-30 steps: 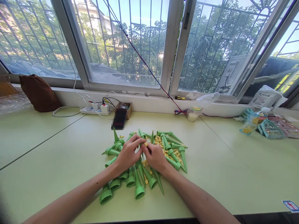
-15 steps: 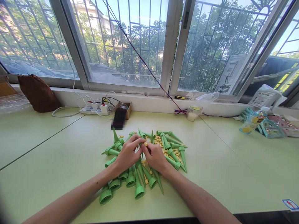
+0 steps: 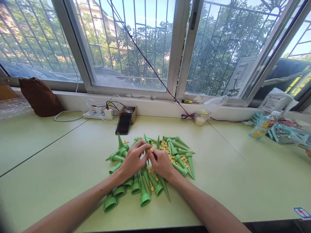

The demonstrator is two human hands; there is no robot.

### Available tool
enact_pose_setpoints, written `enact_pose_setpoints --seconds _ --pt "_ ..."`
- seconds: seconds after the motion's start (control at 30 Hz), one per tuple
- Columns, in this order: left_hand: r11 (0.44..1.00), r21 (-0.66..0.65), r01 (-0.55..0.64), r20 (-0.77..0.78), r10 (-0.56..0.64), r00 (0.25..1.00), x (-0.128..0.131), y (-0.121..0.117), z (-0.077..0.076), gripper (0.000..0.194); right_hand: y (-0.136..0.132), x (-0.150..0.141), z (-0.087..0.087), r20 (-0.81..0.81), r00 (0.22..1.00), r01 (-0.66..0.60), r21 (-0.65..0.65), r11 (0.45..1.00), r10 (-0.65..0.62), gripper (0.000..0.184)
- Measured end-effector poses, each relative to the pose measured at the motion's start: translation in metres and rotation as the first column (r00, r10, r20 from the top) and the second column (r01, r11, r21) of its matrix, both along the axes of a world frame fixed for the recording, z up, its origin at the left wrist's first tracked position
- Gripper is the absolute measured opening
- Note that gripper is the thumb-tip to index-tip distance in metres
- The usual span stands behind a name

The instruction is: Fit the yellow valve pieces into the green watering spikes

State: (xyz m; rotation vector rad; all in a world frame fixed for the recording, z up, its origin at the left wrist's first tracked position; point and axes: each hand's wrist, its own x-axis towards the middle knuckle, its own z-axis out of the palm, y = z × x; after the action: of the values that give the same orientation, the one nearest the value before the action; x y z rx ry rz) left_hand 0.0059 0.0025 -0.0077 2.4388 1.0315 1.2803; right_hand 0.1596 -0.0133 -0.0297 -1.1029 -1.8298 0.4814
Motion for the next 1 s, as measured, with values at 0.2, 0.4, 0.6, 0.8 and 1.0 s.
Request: enact_pose_setpoints --seconds 0.2,0.4,0.6,0.8,1.0 --pt "1.0 0.001 -0.003 -0.001 0.003 1.0 0.0003 -0.0003 0.0003 0.028 -0.0013 0.0 -0.0006 -0.014 1.0 -0.008 -0.005 1.0 0.008 0.04" --pt "1.0 0.002 -0.003 0.009 0.003 1.0 0.0003 -0.0005 0.0005 0.028 -0.001 -0.0003 -0.0001 -0.007 1.0 -0.002 0.004 1.0 0.002 0.04" --pt "1.0 0.009 -0.004 0.003 0.004 1.0 -0.0002 0.0003 -0.0003 0.028 -0.001 -0.0004 -0.0003 -0.008 1.0 -0.002 0.0 1.0 0.002 0.04" --pt "1.0 0.022 -0.008 -0.001 0.008 1.0 0.0002 -0.0002 0.0003 0.027 -0.0002 0.0004 -0.0013 0.002 1.0 0.0 0.007 1.0 0.0 0.04" --pt "1.0 0.011 -0.012 -0.005 0.012 1.0 0.0007 -0.0004 0.0 0.027 -0.0005 0.001 -0.0016 0.006 1.0 0.001 -0.004 1.0 -0.001 0.04"
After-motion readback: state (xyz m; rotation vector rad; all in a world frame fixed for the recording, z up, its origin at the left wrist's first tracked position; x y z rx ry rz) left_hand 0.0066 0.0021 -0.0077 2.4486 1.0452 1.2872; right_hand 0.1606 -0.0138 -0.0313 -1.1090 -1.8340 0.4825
